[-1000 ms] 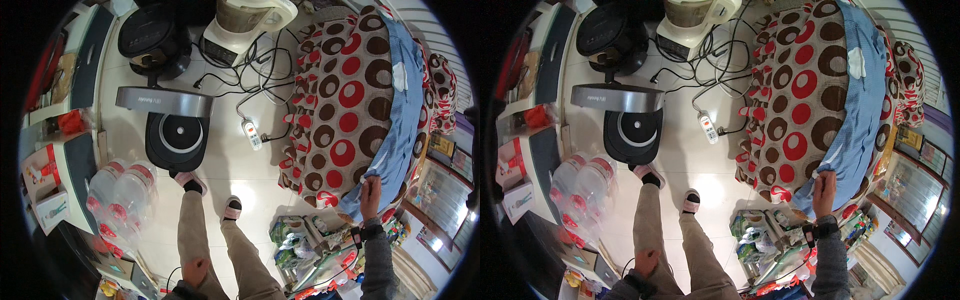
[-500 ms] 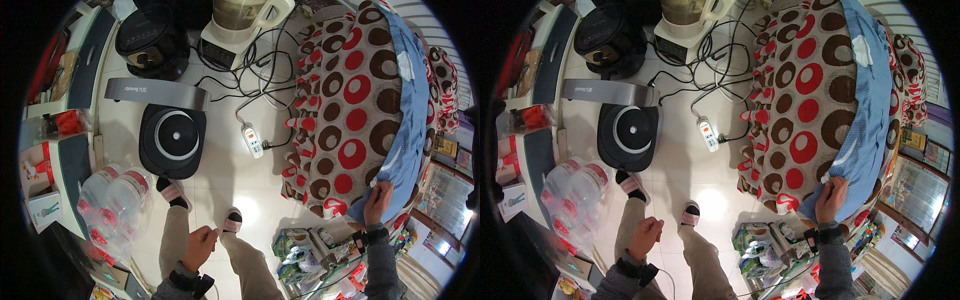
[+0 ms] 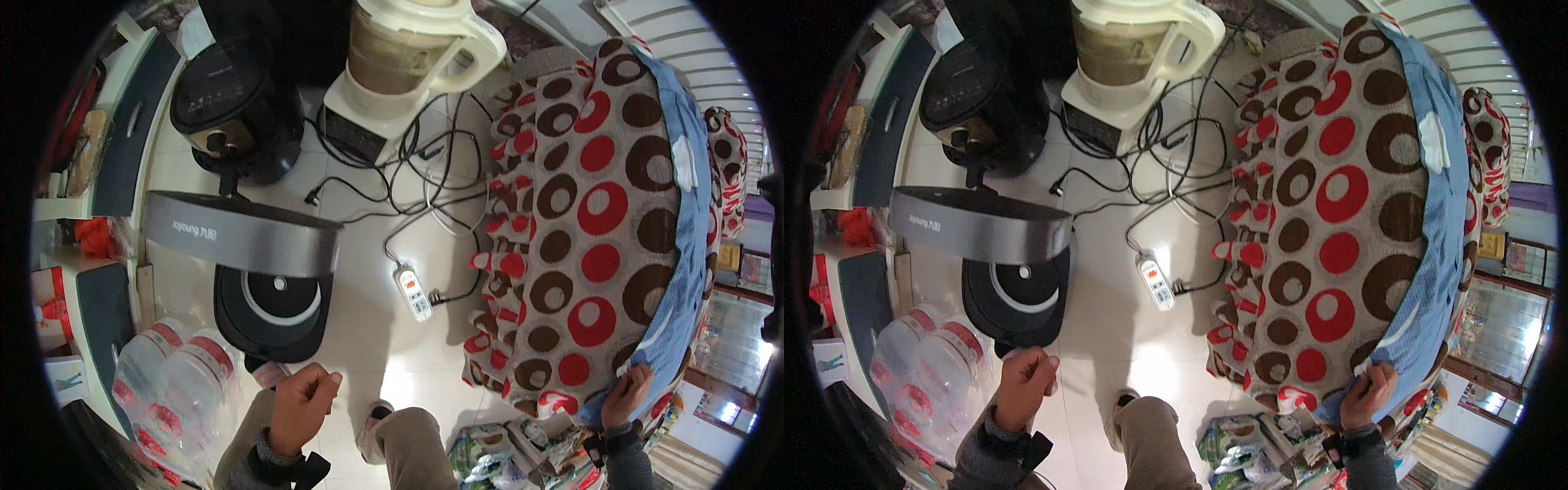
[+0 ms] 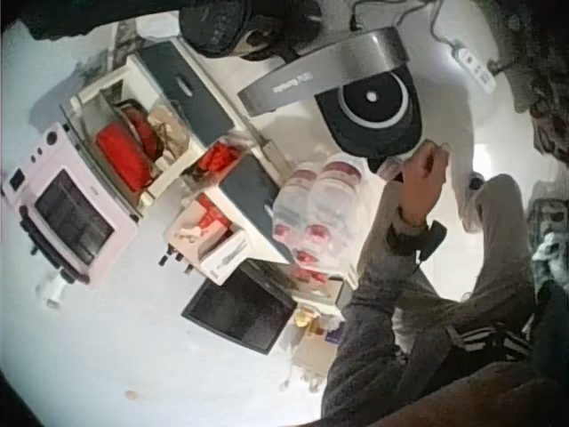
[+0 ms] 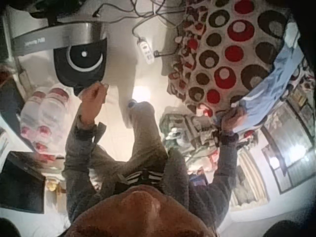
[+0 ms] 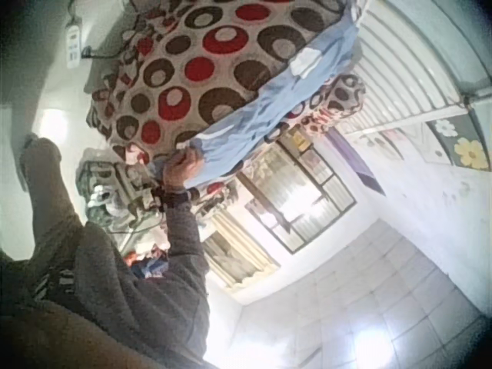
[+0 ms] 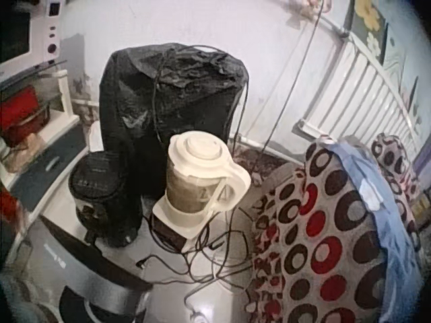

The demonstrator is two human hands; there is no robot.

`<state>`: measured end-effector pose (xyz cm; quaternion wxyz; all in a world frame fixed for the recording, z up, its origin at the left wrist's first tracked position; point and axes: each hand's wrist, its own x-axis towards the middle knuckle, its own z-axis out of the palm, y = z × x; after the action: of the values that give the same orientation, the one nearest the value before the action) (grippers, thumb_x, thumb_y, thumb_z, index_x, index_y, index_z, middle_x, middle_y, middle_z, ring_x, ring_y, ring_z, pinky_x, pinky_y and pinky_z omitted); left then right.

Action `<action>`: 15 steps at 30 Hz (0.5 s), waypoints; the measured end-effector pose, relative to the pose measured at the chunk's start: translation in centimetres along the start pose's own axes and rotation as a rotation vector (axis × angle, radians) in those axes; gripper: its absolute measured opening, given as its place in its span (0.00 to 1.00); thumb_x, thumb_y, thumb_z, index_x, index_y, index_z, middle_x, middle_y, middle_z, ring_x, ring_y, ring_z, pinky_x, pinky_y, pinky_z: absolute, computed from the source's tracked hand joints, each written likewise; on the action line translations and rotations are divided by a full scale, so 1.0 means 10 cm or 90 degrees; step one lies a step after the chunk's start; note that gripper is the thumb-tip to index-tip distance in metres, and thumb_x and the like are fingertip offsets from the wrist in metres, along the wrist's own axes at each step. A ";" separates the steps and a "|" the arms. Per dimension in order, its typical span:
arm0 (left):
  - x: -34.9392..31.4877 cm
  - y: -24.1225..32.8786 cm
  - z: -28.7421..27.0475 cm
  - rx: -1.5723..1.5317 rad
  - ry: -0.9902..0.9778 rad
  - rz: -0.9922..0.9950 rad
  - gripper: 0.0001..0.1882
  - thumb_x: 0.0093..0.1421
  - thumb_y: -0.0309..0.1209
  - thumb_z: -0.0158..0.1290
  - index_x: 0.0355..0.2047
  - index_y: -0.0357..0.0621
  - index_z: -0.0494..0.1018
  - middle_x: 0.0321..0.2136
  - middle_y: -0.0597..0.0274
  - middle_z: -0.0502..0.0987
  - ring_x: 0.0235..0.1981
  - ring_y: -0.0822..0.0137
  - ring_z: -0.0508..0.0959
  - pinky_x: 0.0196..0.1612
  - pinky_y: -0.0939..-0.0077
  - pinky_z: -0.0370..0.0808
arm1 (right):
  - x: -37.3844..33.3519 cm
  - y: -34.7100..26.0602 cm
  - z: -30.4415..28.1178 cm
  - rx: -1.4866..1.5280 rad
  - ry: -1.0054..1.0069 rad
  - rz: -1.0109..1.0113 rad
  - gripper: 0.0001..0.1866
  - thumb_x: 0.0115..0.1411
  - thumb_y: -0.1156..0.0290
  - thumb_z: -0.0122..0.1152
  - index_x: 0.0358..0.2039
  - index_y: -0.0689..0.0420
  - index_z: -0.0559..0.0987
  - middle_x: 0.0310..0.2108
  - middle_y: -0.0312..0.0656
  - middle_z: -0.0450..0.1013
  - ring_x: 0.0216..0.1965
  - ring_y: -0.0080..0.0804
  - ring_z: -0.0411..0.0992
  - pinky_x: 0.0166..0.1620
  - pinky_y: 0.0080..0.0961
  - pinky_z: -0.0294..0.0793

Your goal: The person assembles a white electric kettle by attaching its base and placing it on a counter. They then move to a floor area, pick up a white blender lid, and place it onto a blender jar. Finally, they plug the blender's power cord into a wall outlet.

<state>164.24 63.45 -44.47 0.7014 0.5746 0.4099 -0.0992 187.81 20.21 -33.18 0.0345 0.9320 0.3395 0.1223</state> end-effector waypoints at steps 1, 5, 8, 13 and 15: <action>0.03 0.00 -0.02 0.005 0.006 0.005 0.15 0.61 0.30 0.53 0.19 0.38 0.66 0.10 0.70 0.64 0.14 0.82 0.62 0.17 0.82 0.58 | -0.04 0.03 0.01 -0.007 0.000 0.012 0.06 0.60 0.77 0.48 0.38 0.59 0.66 0.33 0.50 0.63 0.33 0.47 0.63 0.37 0.40 0.63; 0.15 0.10 -0.13 0.054 -0.001 0.009 0.15 0.60 0.31 0.54 0.19 0.37 0.68 0.10 0.68 0.66 0.14 0.82 0.62 0.17 0.80 0.58 | -0.06 0.01 -0.01 -0.018 -0.013 0.017 0.07 0.60 0.77 0.47 0.39 0.60 0.66 0.34 0.50 0.63 0.33 0.48 0.63 0.37 0.42 0.63; 0.18 0.21 -0.24 0.155 0.003 0.037 0.14 0.59 0.31 0.56 0.20 0.36 0.69 0.10 0.65 0.67 0.14 0.81 0.63 0.17 0.78 0.59 | -0.06 -0.01 0.02 -0.052 0.019 0.000 0.08 0.60 0.77 0.48 0.41 0.59 0.66 0.35 0.51 0.63 0.33 0.48 0.63 0.36 0.42 0.62; 0.16 0.20 -0.38 0.232 0.072 0.113 0.13 0.58 0.30 0.56 0.21 0.35 0.70 0.10 0.61 0.67 0.13 0.77 0.63 0.17 0.77 0.60 | -0.03 -0.07 0.05 -0.061 0.063 -0.022 0.10 0.60 0.78 0.49 0.42 0.60 0.66 0.36 0.51 0.64 0.33 0.49 0.63 0.36 0.43 0.62; 0.11 0.21 -0.45 0.220 0.090 0.127 0.13 0.58 0.30 0.56 0.20 0.35 0.69 0.10 0.61 0.67 0.13 0.77 0.63 0.17 0.77 0.60 | -0.06 -0.04 0.06 -0.055 0.064 -0.014 0.09 0.58 0.80 0.49 0.40 0.61 0.67 0.36 0.52 0.64 0.35 0.50 0.65 0.39 0.41 0.64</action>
<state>164.18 68.46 -43.74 0.5684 0.7297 0.3758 -0.0573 187.21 20.15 -33.94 0.0588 0.9186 0.3454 0.1829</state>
